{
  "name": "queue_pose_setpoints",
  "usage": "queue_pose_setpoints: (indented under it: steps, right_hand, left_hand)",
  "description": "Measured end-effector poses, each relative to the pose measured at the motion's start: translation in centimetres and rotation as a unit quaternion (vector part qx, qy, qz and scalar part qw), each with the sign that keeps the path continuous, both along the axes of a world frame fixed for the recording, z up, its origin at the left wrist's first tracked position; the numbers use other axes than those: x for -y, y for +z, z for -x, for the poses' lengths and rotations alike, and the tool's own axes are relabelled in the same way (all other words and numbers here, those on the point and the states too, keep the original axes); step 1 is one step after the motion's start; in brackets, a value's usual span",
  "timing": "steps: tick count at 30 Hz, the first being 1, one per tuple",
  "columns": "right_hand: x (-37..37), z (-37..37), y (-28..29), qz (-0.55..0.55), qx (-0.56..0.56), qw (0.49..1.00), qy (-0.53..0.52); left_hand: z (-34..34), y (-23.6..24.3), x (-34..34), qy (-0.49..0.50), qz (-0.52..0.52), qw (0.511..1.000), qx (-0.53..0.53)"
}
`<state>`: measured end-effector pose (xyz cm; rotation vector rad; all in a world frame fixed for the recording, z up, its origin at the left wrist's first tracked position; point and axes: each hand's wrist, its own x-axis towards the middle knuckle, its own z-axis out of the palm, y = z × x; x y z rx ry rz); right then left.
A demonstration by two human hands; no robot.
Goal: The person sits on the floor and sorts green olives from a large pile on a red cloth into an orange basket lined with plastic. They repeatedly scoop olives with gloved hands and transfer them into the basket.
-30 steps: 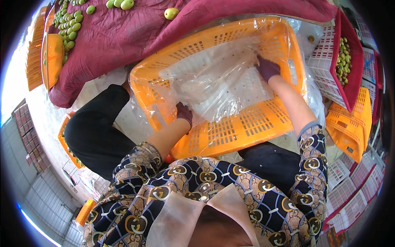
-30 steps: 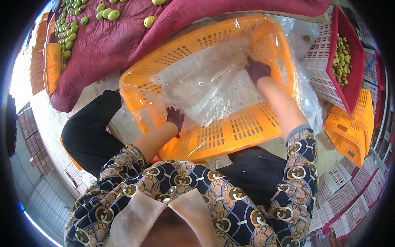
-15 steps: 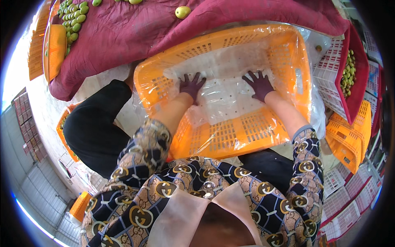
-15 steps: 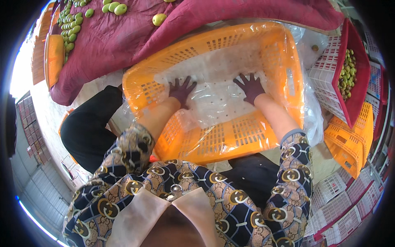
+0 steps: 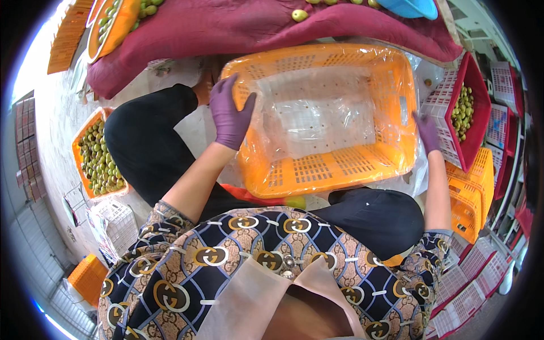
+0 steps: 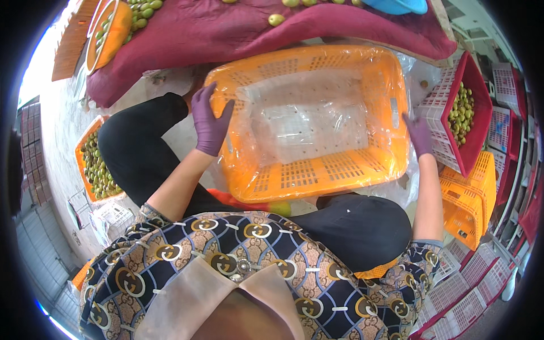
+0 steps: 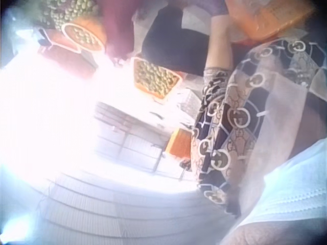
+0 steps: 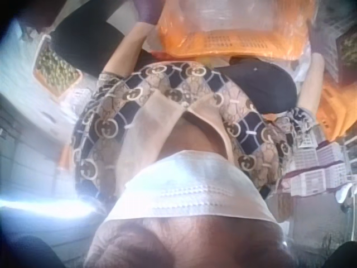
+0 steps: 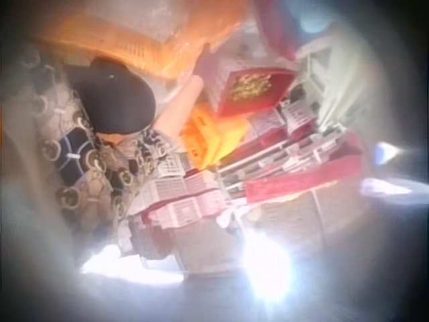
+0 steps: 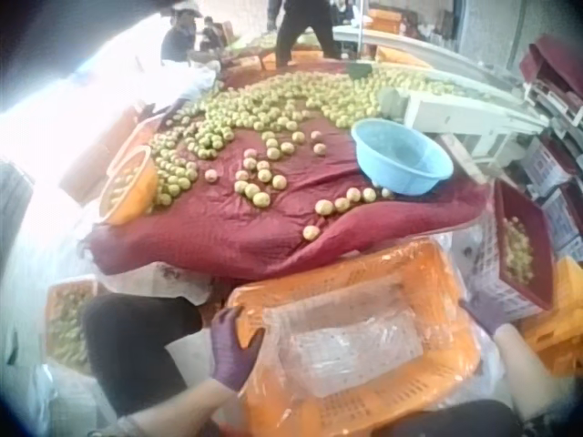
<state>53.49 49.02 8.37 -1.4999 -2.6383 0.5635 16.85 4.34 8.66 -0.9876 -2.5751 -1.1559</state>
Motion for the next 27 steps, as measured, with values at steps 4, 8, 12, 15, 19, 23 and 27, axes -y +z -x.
queue_pose_setpoints:
  steps: [4,8,12,15,19,23,27]
  right_hand:
    - [2.7,-3.9,-3.9,0.209,0.001,0.978,-0.021]
    - [1.1,-3.5,-3.1,0.259,0.067,0.963,0.041]
    - [6.3,3.6,-2.4,0.433,0.12,0.893,0.04]
    - [8.8,9.1,1.9,0.471,0.102,0.875,0.047]
    - [6.4,11.8,1.1,0.439,0.152,0.884,0.041]
    - [5.9,15.7,0.7,0.459,0.271,0.841,0.091]
    - [16.9,25.8,10.9,0.134,0.527,0.795,0.269]
  left_hand:
    - [-2.2,-4.3,6.9,0.116,-0.095,0.793,0.591]
    - [-2.0,-8.9,7.1,0.156,-0.069,0.83,0.53]
    - [7.2,-15.9,11.3,0.242,-0.051,0.904,0.349]
    - [10.9,-7.1,9.0,0.292,0.048,0.919,0.259]
    - [13.9,-4.3,7.2,0.272,0.099,0.923,0.255]
    - [17.9,-6.3,7.7,0.306,0.037,0.899,0.311]
    - [17.2,-1.9,8.8,0.337,-0.026,0.939,0.058]
